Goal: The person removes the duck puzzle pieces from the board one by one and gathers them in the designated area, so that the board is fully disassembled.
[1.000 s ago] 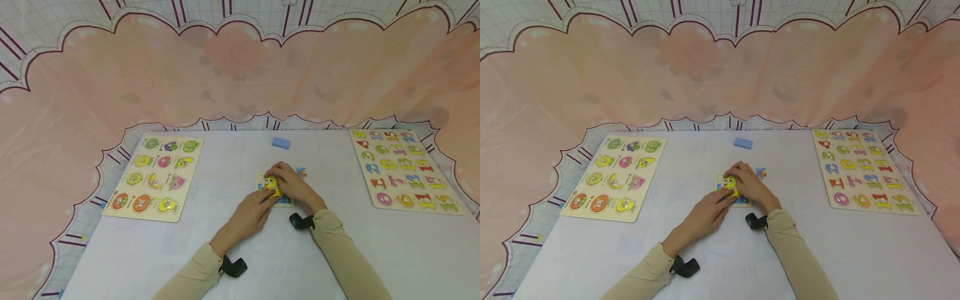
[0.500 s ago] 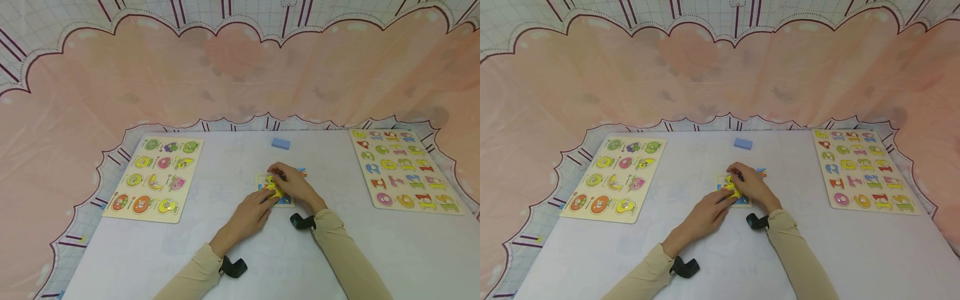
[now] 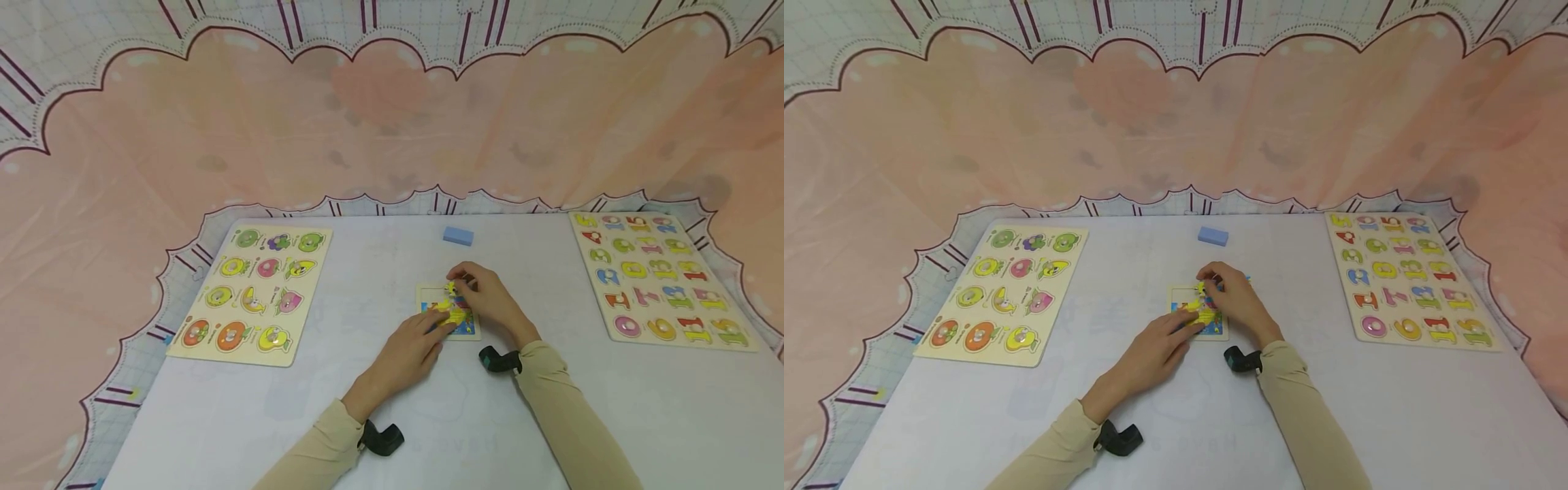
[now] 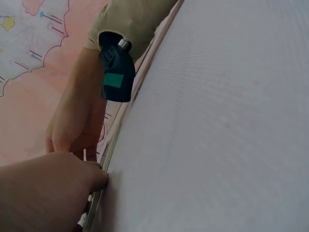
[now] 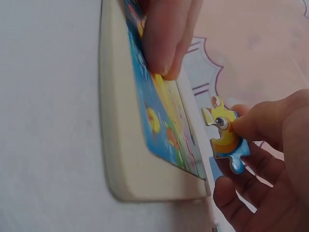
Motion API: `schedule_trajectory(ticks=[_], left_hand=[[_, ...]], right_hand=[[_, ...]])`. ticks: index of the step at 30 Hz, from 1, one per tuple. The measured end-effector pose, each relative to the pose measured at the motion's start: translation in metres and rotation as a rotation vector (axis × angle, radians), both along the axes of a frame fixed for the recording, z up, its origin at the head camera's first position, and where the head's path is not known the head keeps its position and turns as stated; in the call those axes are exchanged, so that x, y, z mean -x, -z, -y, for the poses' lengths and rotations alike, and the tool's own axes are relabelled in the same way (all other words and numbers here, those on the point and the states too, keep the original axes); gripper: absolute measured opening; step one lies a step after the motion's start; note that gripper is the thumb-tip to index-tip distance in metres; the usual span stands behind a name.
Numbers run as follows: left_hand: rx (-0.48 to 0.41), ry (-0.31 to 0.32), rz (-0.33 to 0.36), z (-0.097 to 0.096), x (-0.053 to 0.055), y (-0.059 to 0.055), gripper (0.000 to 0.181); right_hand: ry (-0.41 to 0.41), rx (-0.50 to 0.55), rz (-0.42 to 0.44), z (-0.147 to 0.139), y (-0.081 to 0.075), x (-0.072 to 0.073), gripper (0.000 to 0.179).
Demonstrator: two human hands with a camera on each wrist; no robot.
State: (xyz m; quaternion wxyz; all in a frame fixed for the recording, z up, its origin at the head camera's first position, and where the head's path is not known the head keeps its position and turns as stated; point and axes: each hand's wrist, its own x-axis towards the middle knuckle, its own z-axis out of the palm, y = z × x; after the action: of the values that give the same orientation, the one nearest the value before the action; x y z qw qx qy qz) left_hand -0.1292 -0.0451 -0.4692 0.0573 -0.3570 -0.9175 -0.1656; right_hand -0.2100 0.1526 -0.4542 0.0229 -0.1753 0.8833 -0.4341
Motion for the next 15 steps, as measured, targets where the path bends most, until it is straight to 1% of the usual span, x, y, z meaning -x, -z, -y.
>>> schedule_trajectory(ticks=[4, 11, 15], left_hand=[[-0.002, -0.004, 0.005, 0.0, -0.001, -0.001, 0.036], [-0.006, -0.007, 0.022, 0.0, -0.002, -0.002, 0.037], [-0.001, -0.01, 0.033, 0.0, -0.002, -0.002, 0.037]], right_hand=[[0.02, -0.008, -0.002, -0.006, 0.001, 0.001, 0.016], [0.08, -0.021, 0.008, -0.018, 0.002, 0.005, 0.017], [0.089, -0.017, 0.003, -0.024, 0.001, 0.006, 0.017]])
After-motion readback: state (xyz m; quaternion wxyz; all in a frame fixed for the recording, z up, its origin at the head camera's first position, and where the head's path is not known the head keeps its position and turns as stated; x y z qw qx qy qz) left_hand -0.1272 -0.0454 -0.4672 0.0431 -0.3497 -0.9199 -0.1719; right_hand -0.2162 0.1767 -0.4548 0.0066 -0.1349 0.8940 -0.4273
